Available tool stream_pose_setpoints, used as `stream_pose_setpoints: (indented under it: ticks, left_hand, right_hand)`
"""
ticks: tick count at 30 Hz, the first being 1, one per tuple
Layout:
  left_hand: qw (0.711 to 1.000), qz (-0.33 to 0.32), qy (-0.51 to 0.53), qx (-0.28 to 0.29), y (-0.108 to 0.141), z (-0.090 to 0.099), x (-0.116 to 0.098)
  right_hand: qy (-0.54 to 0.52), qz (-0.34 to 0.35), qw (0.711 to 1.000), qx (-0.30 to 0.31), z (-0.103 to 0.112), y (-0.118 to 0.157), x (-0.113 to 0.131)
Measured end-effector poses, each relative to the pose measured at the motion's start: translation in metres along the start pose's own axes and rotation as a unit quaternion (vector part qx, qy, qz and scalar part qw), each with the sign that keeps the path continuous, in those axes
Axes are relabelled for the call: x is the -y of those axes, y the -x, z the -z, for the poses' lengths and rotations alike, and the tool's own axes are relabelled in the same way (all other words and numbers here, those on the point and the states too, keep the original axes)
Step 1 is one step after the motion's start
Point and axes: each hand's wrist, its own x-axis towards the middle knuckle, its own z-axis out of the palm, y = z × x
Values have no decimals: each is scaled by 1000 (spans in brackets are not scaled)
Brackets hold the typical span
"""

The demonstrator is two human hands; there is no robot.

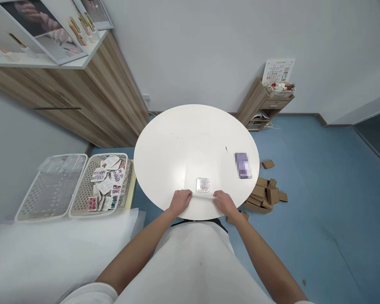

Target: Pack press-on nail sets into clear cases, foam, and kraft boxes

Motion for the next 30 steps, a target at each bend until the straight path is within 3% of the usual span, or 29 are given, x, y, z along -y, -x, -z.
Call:
stream_pose_setpoints:
  ticks: [5,10,12,15,20,25,30]
  left_hand:
    - [983,100,140,-58,-21,7,3]
    - [981,170,76,-46,-40,2,7]
    - [988,147,14,-37,-43,-1,6]
    - [996,62,-55,-39,-45,-3,2]
    - [993,-82,-71,54,-48,4,-6]
    - [985,-116,-82,101,-50,10,-10]
    - [985,-121,-89,90,-50,2,-11]
  right_hand:
    - [-58,-101,993,-24,6,-23,-10]
    - [18,-143,989,-28,-5,-39,-8]
    - [62,-130,988,-52,-12,-41,-5]
    - [111,-68,988,-83,-19,-41,-2]
    - [97,58,993,-12,-17,-43,2]
    - [100,120,988,13,-7,-51,1]
    - [134,111,984,29,-10,-55,7]
